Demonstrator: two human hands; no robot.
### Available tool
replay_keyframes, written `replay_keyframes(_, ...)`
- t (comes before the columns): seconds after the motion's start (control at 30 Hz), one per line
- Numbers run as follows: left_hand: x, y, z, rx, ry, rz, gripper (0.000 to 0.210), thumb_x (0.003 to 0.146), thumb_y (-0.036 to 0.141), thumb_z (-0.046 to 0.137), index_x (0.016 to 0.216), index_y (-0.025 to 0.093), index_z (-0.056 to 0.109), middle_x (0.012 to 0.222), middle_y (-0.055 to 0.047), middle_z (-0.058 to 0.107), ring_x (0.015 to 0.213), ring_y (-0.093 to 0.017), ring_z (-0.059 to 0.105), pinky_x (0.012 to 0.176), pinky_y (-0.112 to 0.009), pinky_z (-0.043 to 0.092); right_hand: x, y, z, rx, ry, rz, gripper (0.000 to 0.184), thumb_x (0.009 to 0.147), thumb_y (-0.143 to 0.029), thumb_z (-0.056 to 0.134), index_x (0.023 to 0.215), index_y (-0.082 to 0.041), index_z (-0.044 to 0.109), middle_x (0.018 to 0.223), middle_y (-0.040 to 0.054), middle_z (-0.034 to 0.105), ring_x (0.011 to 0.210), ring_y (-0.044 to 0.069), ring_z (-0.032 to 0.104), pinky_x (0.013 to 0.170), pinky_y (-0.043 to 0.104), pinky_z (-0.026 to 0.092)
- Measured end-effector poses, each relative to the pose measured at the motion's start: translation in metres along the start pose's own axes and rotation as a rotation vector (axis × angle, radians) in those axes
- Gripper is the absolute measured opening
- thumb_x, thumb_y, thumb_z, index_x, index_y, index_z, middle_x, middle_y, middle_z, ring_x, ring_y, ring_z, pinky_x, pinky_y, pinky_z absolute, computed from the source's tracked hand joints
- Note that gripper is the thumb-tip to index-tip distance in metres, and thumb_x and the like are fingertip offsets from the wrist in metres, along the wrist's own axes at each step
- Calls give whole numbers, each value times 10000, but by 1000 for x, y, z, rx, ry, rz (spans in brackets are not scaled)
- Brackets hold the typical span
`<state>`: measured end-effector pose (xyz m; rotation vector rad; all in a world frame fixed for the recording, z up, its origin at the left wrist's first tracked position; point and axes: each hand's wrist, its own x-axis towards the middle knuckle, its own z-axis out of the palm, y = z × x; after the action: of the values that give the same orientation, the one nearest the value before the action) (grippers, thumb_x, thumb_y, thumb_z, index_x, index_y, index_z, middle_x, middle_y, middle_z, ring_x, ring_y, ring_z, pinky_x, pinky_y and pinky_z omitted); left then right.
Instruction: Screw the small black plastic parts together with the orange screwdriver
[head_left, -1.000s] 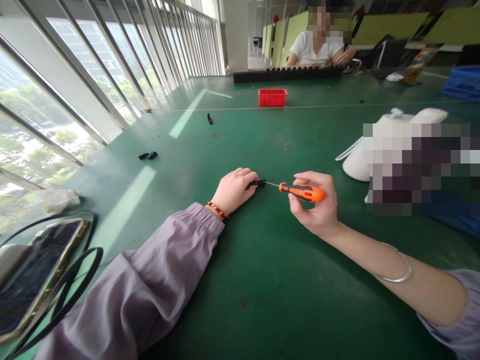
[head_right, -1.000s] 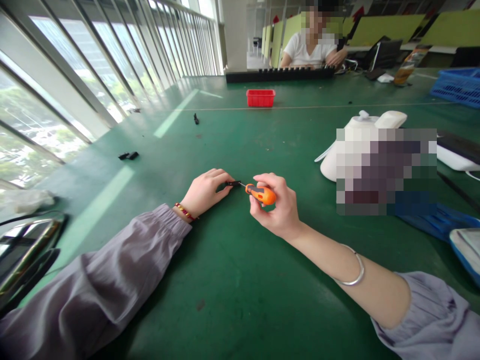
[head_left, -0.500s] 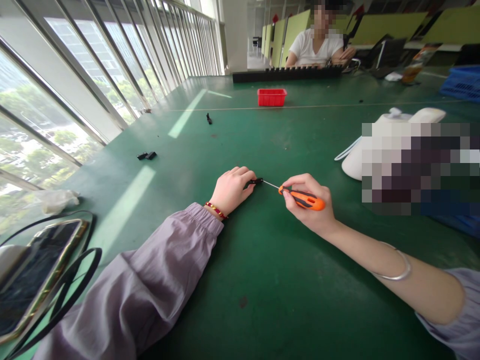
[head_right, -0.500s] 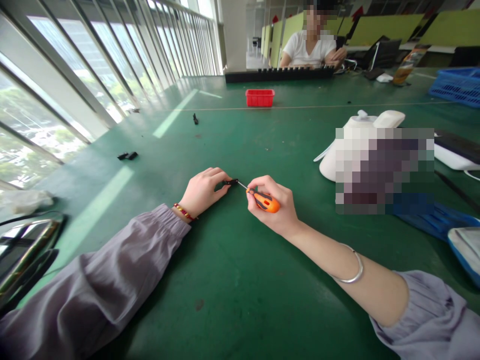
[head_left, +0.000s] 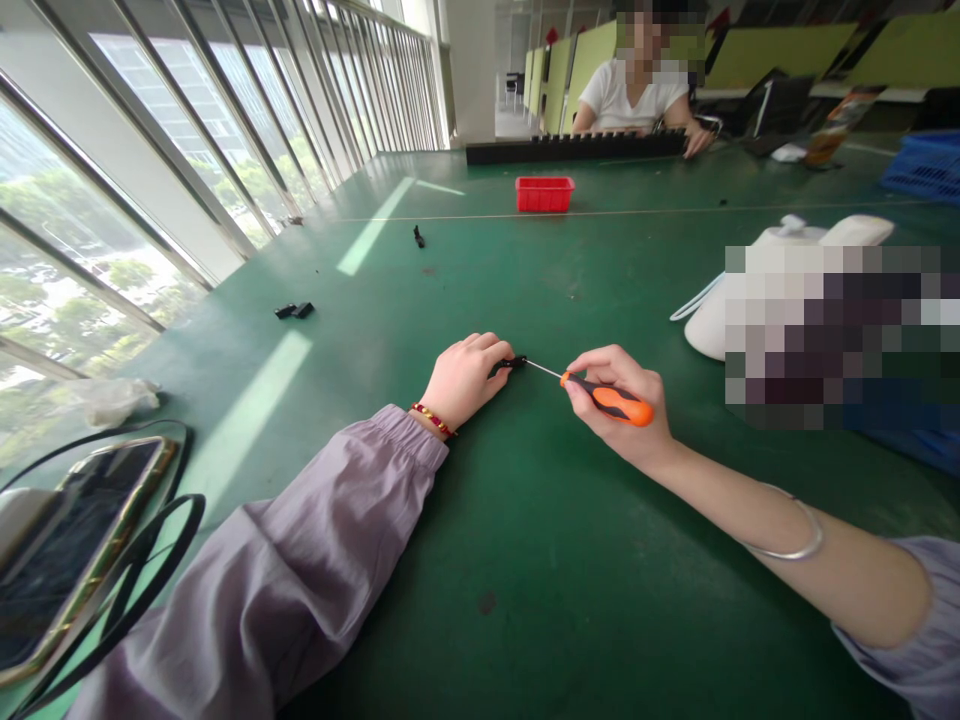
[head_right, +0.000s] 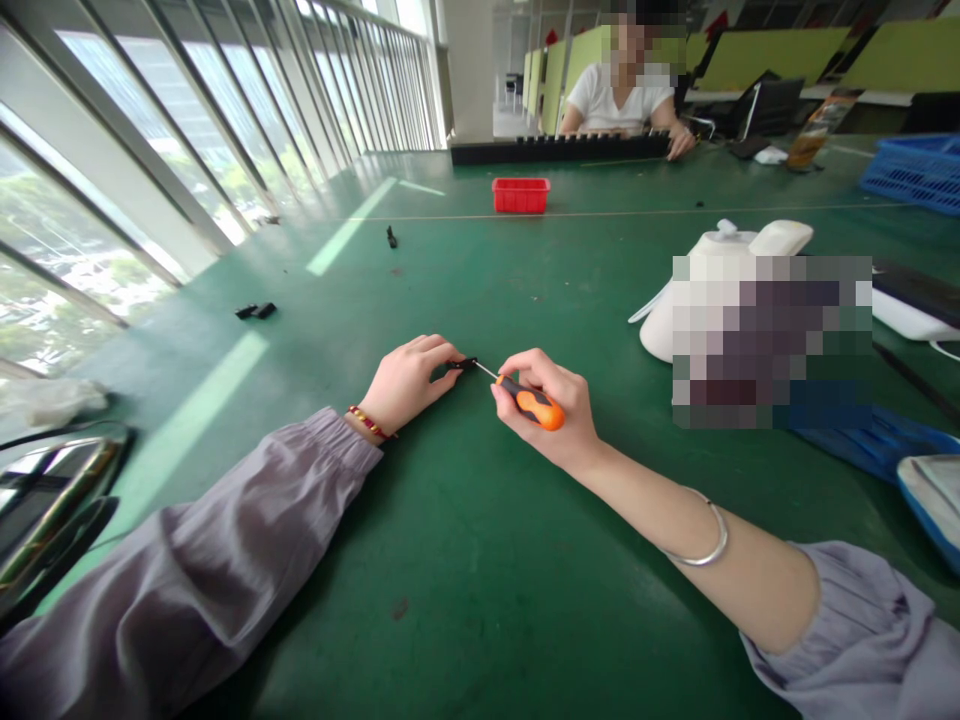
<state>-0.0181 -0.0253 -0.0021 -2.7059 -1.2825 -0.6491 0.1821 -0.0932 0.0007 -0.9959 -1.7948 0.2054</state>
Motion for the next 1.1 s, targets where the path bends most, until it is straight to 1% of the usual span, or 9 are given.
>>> replay_keyframes(0.13, 0, -1, 1, 7, 5, 5, 144, 854, 229, 528, 931, 204, 648, 917, -26, 649, 859, -177, 573, 709, -286, 443, -1, 0, 1, 4, 17, -20, 140, 770, -180, 606, 881, -222, 532, 535, -77, 499, 477, 91, 484, 525, 237, 418)
replay_keyframes(0.3, 0, -1, 1, 7, 5, 3, 144, 852, 227, 532, 932, 205, 650, 929, -25, 650, 871, -177, 577, 714, -286, 446, -1, 2, 4, 39, 82, -3, 262, 737, -167, 623, 969, -226, 518, 682, -49, 501, 561, 100, 529, 564, 244, 470)
replay_keyframes(0.47, 0, 0, 0, 5, -1, 5, 149, 856, 227, 531, 939, 205, 653, 933, -24, 650, 874, -176, 580, 716, -287, 449, 1, 0, 1, 27, 5, 18, 202, 753, -211, 621, 928, -225, 521, 565, -76, 466, 492, 98, 477, 527, 242, 432)
replay_keyframes(0.6, 0, -1, 0, 7, -4, 11, 153, 862, 234, 524, 940, 205, 653, 936, -26, 649, 877, -177, 578, 722, -290, 453, 1, 0, 1, 6, -9, -14, 135, 767, -203, 616, 873, -224, 534, 505, -83, 474, 458, 97, 470, 521, 244, 423)
replay_keyframes(0.73, 0, -1, 1, 11, -4, 6, 148, 856, 232, 532, 938, 205, 652, 936, -21, 649, 881, -178, 580, 722, -291, 454, 0, 3, 3, 44, 73, -24, 295, 733, -162, 630, 996, -232, 519, 666, -50, 523, 564, 112, 542, 575, 260, 481)
replay_keyframes(0.83, 0, 0, 1, 9, -7, 2, 147, 851, 222, 536, 938, 206, 652, 938, -19, 651, 881, -178, 583, 725, -291, 454, 0, 4, 3, 46, 103, -48, 386, 711, -158, 641, 1060, -236, 496, 727, -36, 512, 624, 126, 552, 627, 286, 503)
replay_keyframes(0.97, 0, -1, 1, 3, -6, 6, 148, 853, 230, 533, 936, 207, 653, 938, -19, 652, 883, -177, 583, 722, -288, 454, 1, 0, 1, -40, 45, -50, 273, 737, -212, 644, 980, -228, 521, 571, -68, 467, 532, 127, 492, 587, 292, 468)
replay_keyframes(1.03, 0, -1, 1, 4, -5, 8, 148, 855, 234, 530, 934, 207, 653, 937, -20, 651, 882, -176, 583, 719, -287, 454, 1, -1, 0, -82, 35, -71, 192, 757, -224, 633, 924, -230, 538, 495, -82, 453, 505, 128, 478, 610, 300, 462)
replay_keyframes(1.1, 0, -1, 1, 3, -6, 8, 151, 856, 235, 528, 934, 206, 654, 938, -21, 651, 881, -176, 583, 719, -285, 455, 1, -1, 0, -107, 48, -104, 151, 762, -222, 629, 891, -235, 551, 486, -77, 479, 530, 137, 501, 660, 316, 468)
